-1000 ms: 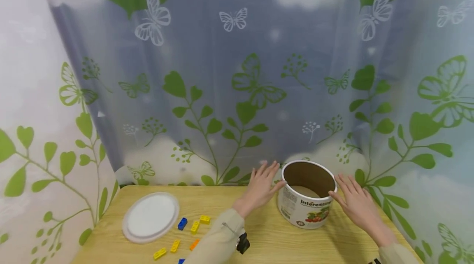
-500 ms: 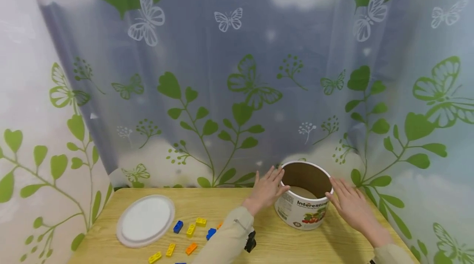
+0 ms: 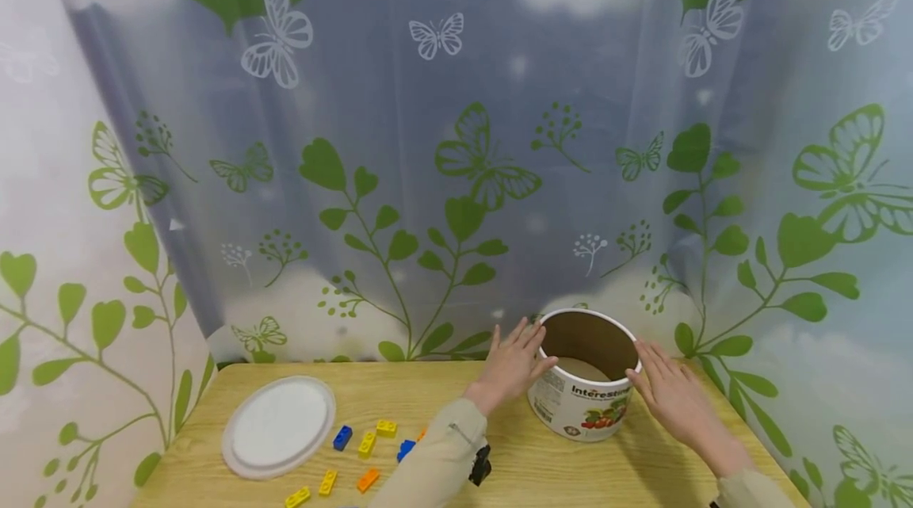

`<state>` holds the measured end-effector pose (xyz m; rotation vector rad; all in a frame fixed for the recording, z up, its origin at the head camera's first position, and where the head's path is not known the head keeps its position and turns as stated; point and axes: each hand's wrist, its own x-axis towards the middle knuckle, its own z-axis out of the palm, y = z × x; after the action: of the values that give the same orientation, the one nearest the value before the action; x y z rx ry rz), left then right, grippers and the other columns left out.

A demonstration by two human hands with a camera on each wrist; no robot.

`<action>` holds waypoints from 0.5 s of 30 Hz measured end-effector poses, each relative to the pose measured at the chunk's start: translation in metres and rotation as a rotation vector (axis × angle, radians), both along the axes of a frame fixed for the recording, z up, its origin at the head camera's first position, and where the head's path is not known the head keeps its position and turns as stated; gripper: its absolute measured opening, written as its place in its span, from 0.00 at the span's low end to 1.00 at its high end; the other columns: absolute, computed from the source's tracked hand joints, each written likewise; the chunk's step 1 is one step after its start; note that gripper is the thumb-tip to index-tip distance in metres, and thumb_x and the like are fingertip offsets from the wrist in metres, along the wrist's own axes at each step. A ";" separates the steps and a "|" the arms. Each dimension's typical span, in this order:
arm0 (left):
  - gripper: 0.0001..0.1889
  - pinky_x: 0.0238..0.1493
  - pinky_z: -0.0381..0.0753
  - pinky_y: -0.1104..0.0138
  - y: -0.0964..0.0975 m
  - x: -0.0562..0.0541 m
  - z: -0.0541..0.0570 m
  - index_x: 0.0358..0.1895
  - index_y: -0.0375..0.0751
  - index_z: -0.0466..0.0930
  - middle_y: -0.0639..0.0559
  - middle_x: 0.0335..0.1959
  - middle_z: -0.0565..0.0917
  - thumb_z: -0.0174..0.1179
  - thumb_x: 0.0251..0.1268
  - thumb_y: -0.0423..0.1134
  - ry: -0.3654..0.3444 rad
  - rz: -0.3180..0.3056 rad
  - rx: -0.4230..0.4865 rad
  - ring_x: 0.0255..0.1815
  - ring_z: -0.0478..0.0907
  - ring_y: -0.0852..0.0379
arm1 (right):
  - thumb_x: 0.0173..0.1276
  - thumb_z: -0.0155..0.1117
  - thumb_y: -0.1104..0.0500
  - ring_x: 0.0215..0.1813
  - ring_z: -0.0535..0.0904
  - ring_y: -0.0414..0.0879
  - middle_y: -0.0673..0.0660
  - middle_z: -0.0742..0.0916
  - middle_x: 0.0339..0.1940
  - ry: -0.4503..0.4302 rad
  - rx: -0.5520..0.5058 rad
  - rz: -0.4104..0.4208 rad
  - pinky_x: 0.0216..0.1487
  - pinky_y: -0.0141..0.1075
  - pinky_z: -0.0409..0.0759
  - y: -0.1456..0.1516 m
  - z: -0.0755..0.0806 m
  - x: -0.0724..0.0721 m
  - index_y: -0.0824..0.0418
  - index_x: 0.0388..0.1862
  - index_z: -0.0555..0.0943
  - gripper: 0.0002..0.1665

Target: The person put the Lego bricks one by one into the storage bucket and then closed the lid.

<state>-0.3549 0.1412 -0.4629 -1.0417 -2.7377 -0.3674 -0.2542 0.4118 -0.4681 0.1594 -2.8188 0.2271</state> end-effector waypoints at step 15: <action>0.35 0.78 0.49 0.39 -0.020 0.007 0.001 0.79 0.44 0.60 0.51 0.81 0.59 0.39 0.80 0.62 -0.021 0.013 0.011 0.82 0.51 0.49 | 0.83 0.47 0.46 0.76 0.61 0.69 0.72 0.65 0.77 0.043 -0.033 0.017 0.69 0.72 0.60 -0.018 -0.007 -0.001 0.71 0.78 0.59 0.38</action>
<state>-0.3483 0.1208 -0.4621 -1.0222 -2.7567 -0.3930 -0.2547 0.3942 -0.4751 0.1781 -2.7703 0.2709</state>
